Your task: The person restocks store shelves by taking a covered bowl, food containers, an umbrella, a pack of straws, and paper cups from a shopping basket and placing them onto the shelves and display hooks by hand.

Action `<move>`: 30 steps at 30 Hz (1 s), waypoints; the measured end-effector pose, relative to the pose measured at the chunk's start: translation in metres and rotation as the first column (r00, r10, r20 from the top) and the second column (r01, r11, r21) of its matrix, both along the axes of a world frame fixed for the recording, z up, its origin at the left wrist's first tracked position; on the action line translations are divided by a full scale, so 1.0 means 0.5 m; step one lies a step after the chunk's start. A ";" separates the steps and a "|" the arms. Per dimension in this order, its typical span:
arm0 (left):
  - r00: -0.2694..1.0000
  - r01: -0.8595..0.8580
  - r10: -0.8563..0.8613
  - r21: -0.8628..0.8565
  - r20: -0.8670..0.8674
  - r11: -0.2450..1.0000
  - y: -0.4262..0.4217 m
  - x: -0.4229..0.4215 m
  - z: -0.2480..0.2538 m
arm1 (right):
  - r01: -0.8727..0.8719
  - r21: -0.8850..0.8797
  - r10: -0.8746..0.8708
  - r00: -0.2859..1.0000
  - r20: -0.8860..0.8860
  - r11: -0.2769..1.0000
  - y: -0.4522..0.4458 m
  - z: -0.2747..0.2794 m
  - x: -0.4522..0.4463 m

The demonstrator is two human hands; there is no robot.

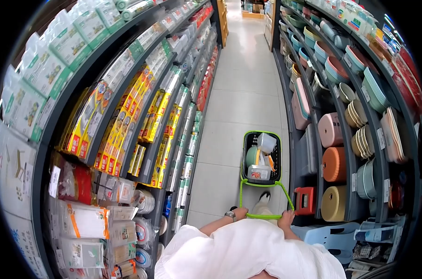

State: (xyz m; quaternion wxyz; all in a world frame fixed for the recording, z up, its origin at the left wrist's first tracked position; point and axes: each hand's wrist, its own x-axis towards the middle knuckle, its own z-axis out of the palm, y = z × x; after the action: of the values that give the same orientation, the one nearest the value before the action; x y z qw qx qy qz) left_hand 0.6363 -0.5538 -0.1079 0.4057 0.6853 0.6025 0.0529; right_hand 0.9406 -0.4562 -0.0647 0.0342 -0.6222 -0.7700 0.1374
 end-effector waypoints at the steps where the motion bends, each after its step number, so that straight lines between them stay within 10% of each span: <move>1: 1.000 0.006 -0.006 -0.014 0.005 1.000 0.014 -0.003 0.011 | -0.029 -0.042 0.030 0.999 0.035 0.999 0.016 -0.001 0.001; 9: 0.962 -0.272 0.273 -0.104 -0.007 0.957 0.178 -0.029 0.068 | -0.264 -0.213 0.275 0.961 0.022 0.941 0.259 -0.029 -0.006; 28: 0.937 -0.345 0.346 -0.280 -0.050 0.896 0.774 0.094 0.186 | -0.600 -0.046 0.596 0.780 0.191 0.799 1.049 0.018 -0.067; 30: 0.917 -0.398 0.398 -0.163 -0.033 0.903 0.804 0.089 0.184 | -0.629 -0.248 0.676 0.675 0.295 0.737 1.113 0.037 -0.092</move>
State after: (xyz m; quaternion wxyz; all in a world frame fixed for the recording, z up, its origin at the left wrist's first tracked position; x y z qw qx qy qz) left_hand 0.6809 -0.1519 -0.0157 0.4424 0.5117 0.7317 0.0846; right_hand 0.8945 0.1004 -0.0461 -0.2002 -0.3207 -0.9231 0.0702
